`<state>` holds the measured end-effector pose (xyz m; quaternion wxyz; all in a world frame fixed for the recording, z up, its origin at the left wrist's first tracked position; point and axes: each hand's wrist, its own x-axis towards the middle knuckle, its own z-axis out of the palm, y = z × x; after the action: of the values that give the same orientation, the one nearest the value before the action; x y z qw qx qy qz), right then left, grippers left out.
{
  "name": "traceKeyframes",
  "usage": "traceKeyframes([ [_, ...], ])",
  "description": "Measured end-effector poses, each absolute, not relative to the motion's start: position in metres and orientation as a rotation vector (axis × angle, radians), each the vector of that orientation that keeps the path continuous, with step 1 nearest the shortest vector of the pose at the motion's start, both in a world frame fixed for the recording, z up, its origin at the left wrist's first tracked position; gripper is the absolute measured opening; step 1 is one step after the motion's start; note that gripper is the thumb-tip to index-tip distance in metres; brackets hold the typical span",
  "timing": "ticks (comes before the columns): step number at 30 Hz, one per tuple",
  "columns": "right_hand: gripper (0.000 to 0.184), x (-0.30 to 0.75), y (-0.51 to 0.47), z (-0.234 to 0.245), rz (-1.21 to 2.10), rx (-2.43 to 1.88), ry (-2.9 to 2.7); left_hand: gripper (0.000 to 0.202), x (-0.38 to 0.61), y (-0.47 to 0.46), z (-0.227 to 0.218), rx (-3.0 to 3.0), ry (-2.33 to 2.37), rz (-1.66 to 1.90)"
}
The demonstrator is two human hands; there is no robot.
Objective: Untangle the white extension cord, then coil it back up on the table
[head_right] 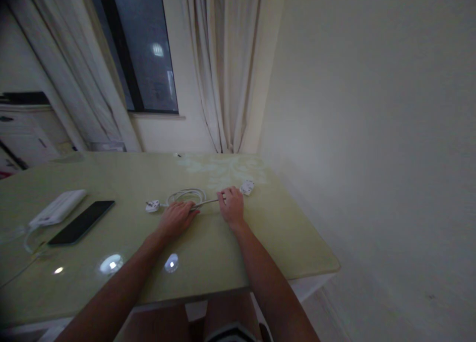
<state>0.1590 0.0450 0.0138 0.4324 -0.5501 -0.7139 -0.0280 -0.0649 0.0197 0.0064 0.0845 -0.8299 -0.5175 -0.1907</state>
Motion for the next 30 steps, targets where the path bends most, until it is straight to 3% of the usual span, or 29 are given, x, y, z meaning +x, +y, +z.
traceKeyframes([
  [7,0.033,0.179,0.060,0.002,-0.080,-1.471,-1.624,0.038,-0.079,0.027,0.003,-2.220,-1.575,-1.151],
  [12,0.048,0.190,0.069,-0.006,-0.087,-1.545,-1.544,0.040,-0.082,0.021,0.007,-2.228,-1.460,-1.537],
  [16,0.037,0.193,0.074,-0.008,0.118,-1.360,-1.568,0.043,-0.077,0.012,0.010,-2.156,-1.411,-1.757],
  [21,0.031,0.174,0.069,-0.009,0.521,-1.258,-1.615,0.042,-0.071,0.009,0.012,-2.123,-1.498,-1.852],
  [25,0.040,0.160,0.062,-0.009,0.774,-1.177,-1.586,0.048,-0.071,0.008,0.014,-2.155,-1.530,-1.787],
  [30,0.034,0.153,0.061,-0.013,0.850,-1.129,-1.554,0.058,-0.076,0.009,0.011,-2.300,-1.446,-1.629],
])
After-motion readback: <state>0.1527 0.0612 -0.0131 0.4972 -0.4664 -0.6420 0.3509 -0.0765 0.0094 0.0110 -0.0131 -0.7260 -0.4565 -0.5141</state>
